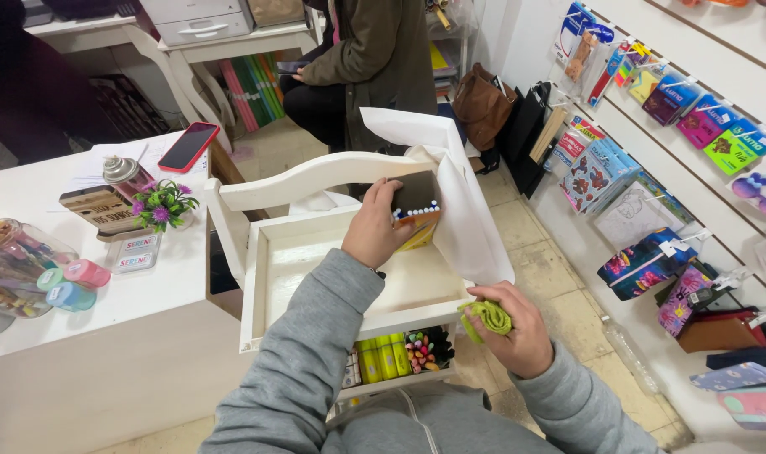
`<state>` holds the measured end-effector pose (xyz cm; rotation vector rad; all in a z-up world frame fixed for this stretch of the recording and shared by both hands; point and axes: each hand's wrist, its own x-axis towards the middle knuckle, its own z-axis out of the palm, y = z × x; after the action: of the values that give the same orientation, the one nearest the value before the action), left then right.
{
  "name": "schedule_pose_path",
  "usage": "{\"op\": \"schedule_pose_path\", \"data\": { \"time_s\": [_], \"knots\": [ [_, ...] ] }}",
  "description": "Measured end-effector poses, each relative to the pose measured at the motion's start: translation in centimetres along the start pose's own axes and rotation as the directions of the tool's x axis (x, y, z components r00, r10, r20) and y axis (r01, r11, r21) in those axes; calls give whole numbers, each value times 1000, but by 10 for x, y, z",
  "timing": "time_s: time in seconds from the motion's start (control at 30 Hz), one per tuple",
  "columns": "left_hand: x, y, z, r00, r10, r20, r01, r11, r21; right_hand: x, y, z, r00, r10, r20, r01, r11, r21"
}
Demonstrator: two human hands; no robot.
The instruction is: Wiping pens with a cloth and organizing them on a display shelf.
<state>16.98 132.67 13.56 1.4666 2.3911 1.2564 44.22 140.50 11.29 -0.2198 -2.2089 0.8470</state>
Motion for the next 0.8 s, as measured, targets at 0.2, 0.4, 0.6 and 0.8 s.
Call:
{"op": "schedule_pose_path", "data": {
  "time_s": [0.2, 0.4, 0.6, 0.8],
  "knots": [
    [17, -21, 28, 990, 111, -84, -122, 983, -136, -10, -1, -2, 999, 26, 36, -27, 999, 30],
    [1, -19, 16, 960, 197, -197, -222, 968, -114, -20, -7, 4, 996, 65, 59, -68, 997, 45],
    [-92, 7, -35, 994, 37, -105, -60, 973, -221, -31, -13, 40, 976, 117, 183, -158, 962, 225],
    [-210, -4, -83, 996, -8, -83, -17, 956, -292, -32, -53, 107, 933, 43, 356, -154, 944, 291]
  ]
}}
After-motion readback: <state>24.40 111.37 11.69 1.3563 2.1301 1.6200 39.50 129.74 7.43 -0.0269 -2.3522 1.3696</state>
